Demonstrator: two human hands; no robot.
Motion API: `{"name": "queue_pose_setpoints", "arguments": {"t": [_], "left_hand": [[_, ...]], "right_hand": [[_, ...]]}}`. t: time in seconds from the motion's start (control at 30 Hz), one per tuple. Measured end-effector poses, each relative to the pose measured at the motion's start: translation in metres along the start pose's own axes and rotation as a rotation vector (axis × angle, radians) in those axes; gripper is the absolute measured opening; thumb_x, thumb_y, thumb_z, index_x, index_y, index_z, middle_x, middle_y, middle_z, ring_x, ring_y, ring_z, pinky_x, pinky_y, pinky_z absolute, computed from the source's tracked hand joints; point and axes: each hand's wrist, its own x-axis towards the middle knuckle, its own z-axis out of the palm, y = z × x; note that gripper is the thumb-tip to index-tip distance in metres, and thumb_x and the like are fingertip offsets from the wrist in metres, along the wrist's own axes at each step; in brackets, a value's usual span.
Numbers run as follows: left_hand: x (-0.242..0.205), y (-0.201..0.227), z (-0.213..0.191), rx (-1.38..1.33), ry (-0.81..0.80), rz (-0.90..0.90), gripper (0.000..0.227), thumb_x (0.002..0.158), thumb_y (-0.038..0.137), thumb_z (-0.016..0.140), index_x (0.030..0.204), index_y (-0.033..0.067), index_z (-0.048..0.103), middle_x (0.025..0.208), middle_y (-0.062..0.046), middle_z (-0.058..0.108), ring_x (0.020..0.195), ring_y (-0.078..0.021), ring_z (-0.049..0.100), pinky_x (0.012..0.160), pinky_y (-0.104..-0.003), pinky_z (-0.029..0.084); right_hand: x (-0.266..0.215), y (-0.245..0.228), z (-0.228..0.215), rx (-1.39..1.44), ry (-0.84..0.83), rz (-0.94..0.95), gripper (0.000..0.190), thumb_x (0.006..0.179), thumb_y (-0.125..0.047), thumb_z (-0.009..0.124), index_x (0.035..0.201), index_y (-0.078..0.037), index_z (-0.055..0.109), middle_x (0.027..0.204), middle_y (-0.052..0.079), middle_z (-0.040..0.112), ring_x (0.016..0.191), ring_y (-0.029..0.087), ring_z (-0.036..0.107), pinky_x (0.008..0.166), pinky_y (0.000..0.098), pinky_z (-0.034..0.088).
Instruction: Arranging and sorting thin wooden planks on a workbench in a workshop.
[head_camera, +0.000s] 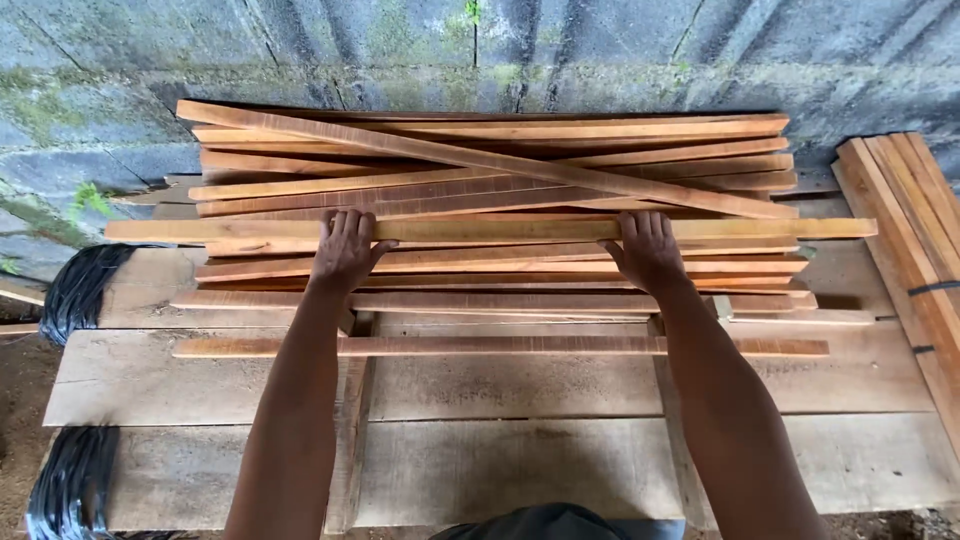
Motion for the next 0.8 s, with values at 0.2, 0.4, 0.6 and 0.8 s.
{"name": "queue_pose_setpoints", "arguments": {"t": [0.2,0.4,0.6,0.8], "left_hand": [[-0.033,0.004,-0.025,0.069,-0.008,0.103,0.060,0.083,0.064,0.064,0.111,0.0108,0.057,0.100,-0.006,0.055,0.105,-0.0237,0.059,0.113,-0.046,0.036],[-0.060,0.010,-0.043,0.038,0.004,0.109,0.066,0.072,0.060,0.076,0.108,0.0073,0.057,0.101,-0.011,0.060,0.109,-0.0287,0.062,0.116,-0.049,0.039],[-0.107,0.017,-0.025,0.080,0.031,0.152,0.050,0.072,0.042,0.085,0.093,0.0124,0.051,0.076,-0.003,0.064,0.080,-0.0192,0.070,0.114,-0.049,0.045],[-0.120,0.031,-0.038,0.144,-0.066,0.158,0.047,0.075,0.037,0.078,0.111,0.0144,0.059,0.089,-0.001,0.064,0.090,-0.0198,0.063,0.099,-0.044,0.045]], "right_hand": [[-0.034,-0.010,-0.022,0.006,-0.037,-0.020,0.064,0.075,-0.052,0.079,0.120,-0.011,0.059,0.105,0.007,0.055,0.098,0.026,0.062,0.094,0.0393,0.049],[-0.057,-0.012,-0.050,0.074,-0.019,-0.071,0.064,0.067,-0.050,0.084,0.111,-0.010,0.058,0.099,0.007,0.056,0.094,0.026,0.065,0.093,0.0400,0.052],[-0.094,-0.017,-0.039,-0.018,-0.002,-0.089,0.030,0.073,-0.029,0.077,0.092,-0.016,0.058,0.085,0.001,0.058,0.081,0.022,0.066,0.076,0.0356,0.053],[-0.110,-0.028,-0.055,0.066,0.016,-0.078,0.039,0.072,-0.024,0.073,0.107,-0.012,0.062,0.086,0.003,0.056,0.080,0.024,0.066,0.075,0.0366,0.053]]}}
